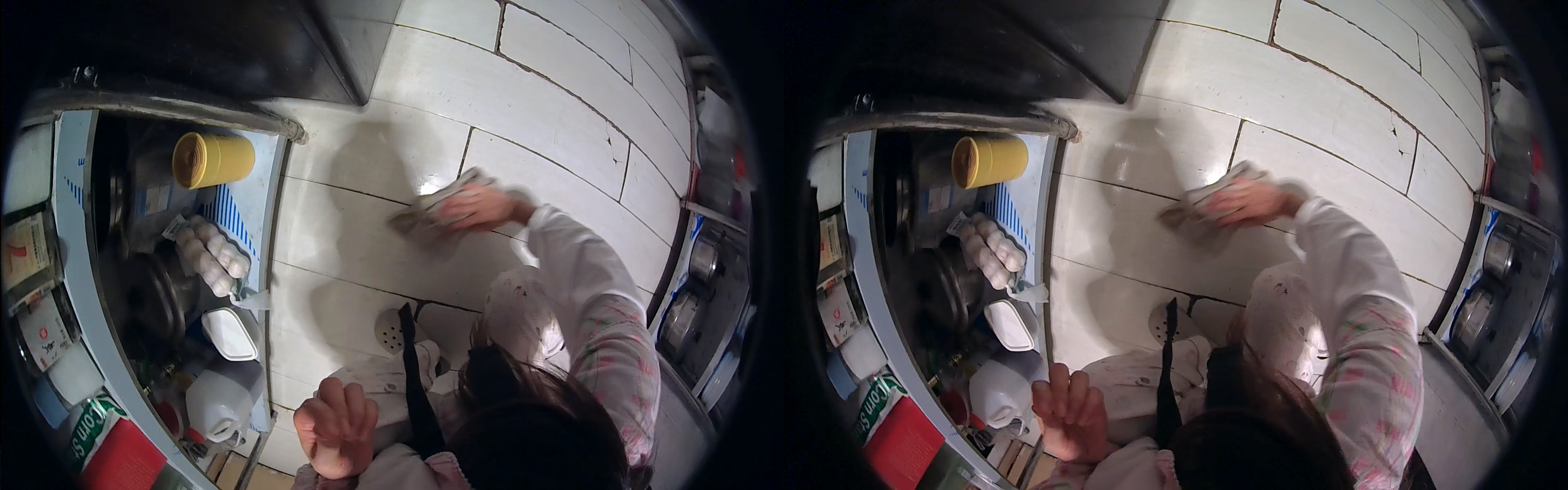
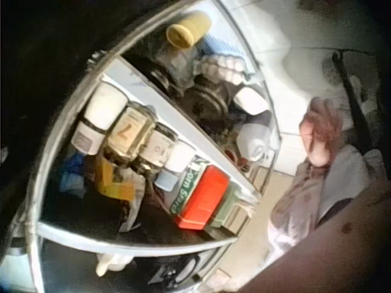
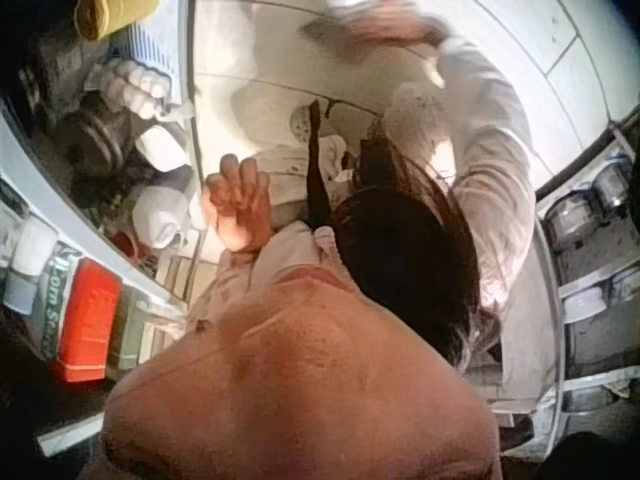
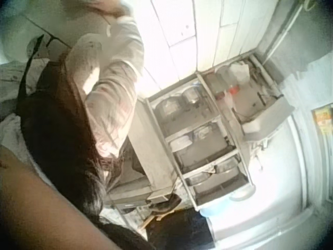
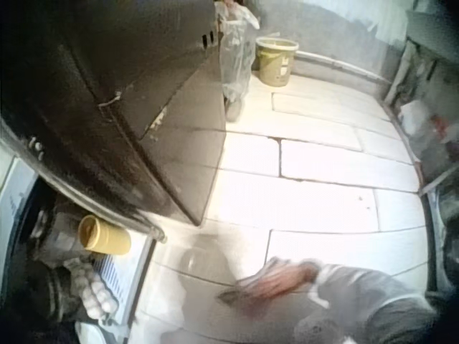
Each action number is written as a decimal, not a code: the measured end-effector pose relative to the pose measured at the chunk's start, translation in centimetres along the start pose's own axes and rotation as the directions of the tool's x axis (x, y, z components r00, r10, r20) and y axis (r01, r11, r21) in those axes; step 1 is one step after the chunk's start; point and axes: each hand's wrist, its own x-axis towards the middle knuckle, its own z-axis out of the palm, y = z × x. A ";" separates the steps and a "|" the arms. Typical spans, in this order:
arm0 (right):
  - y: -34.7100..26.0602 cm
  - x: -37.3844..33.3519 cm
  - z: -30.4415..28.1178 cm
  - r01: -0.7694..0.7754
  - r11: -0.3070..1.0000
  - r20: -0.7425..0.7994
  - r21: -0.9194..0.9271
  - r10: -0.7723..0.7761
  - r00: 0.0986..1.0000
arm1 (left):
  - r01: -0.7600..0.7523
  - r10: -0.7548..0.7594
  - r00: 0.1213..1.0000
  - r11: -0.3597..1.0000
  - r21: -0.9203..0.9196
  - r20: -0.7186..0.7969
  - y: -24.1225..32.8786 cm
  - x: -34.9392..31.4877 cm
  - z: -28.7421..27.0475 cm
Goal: The person wipes a countertop with a cloth, then rinses the cloth in a sink and wrings it out. They proceed to wipe the tiled floor, repeatedly rinsing and wringing the cloth. The person also washes their hands and handles a small metal bowl and a white mug.
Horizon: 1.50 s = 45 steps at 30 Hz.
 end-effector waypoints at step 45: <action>-7.6 -12.0 7.5 -0.984 0.035 -0.618 0.174 0.782 -0.082 | 0.264 -0.337 0.916 0.914 0.308 0.216 -15.2 -10.5 7.4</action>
